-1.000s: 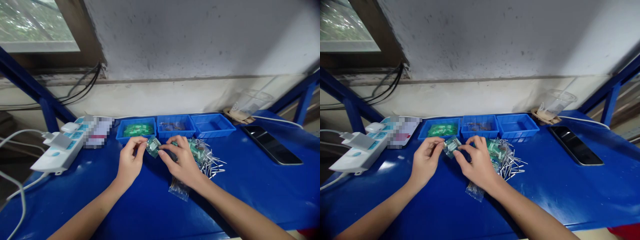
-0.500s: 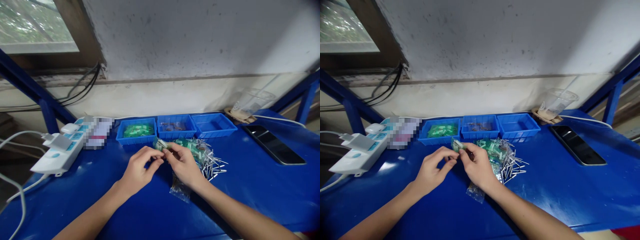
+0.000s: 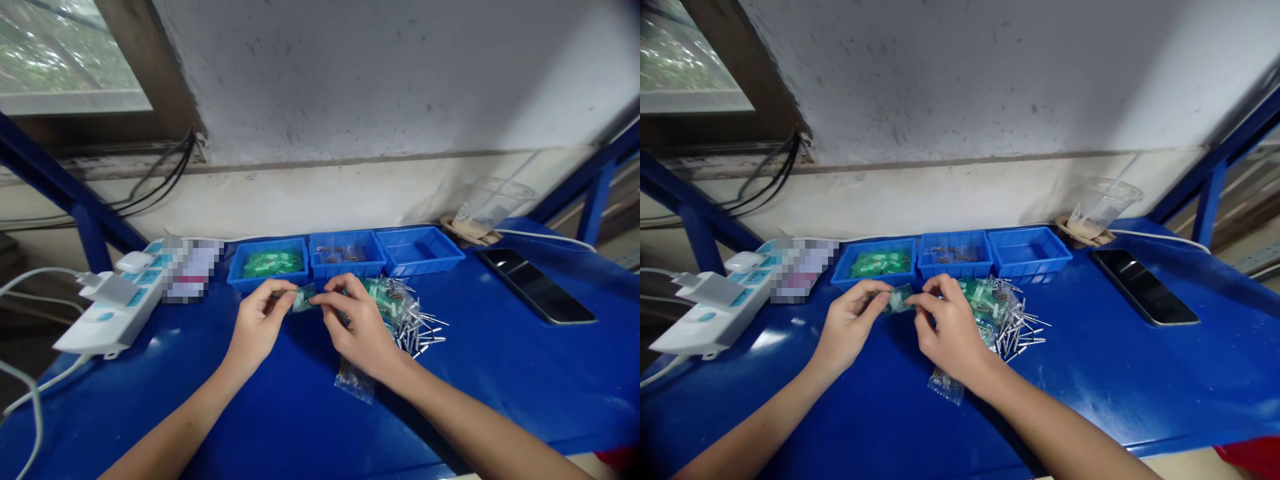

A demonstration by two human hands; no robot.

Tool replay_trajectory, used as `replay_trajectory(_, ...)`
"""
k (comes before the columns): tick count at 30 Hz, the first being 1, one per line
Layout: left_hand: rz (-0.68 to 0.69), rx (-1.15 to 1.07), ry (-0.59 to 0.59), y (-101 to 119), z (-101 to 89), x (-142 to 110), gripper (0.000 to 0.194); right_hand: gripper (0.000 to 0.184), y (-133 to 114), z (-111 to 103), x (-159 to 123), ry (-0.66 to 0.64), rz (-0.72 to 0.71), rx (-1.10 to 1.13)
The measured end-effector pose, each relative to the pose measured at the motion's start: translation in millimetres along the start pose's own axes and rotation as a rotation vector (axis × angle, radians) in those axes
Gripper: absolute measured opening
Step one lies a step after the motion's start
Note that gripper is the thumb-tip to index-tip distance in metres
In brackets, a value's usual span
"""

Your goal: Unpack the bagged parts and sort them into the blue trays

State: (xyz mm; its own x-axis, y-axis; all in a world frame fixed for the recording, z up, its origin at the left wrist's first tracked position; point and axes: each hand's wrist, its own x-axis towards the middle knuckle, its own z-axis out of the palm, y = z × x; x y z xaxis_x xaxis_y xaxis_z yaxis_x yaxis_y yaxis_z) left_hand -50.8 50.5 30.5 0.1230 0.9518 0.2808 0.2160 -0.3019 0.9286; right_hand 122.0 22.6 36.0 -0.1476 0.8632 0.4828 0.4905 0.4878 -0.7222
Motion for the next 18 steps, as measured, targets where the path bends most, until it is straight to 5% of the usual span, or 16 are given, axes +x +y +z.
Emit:
replay_trajectory(2, 0.269, 0.158, 0.016, 2.7, -2.4, -0.8, 0.004, 0.02, -4.2, -4.4, 4.5, -0.112, 0.159, 0.145)
replay_trajectory(5, 0.655, 0.298, -0.077, 6.4, -3.8, -3.3, 0.015, 0.041, -8.2, -7.1, 8.6, -0.239, 0.39, 0.398)
replay_trajectory(9, 0.812, 0.432, -0.147, 7.7, -1.2, -7.3, 0.021, 0.039, -6.0, -3.3, 8.7, -0.178, 0.429, 0.455)
replay_trajectory(13, 0.495, 0.354, -0.209, 8.6, 0.7, -6.4, 0.009, 0.022, -1.8, -3.1, 8.0, 0.02, 0.357, 0.345)
replay_trajectory(18, -0.271, -0.233, -0.255, 6.7, 2.0, 0.1, 0.056, 0.016, -1.5, -6.2, 3.7, 0.101, 0.017, 0.092)
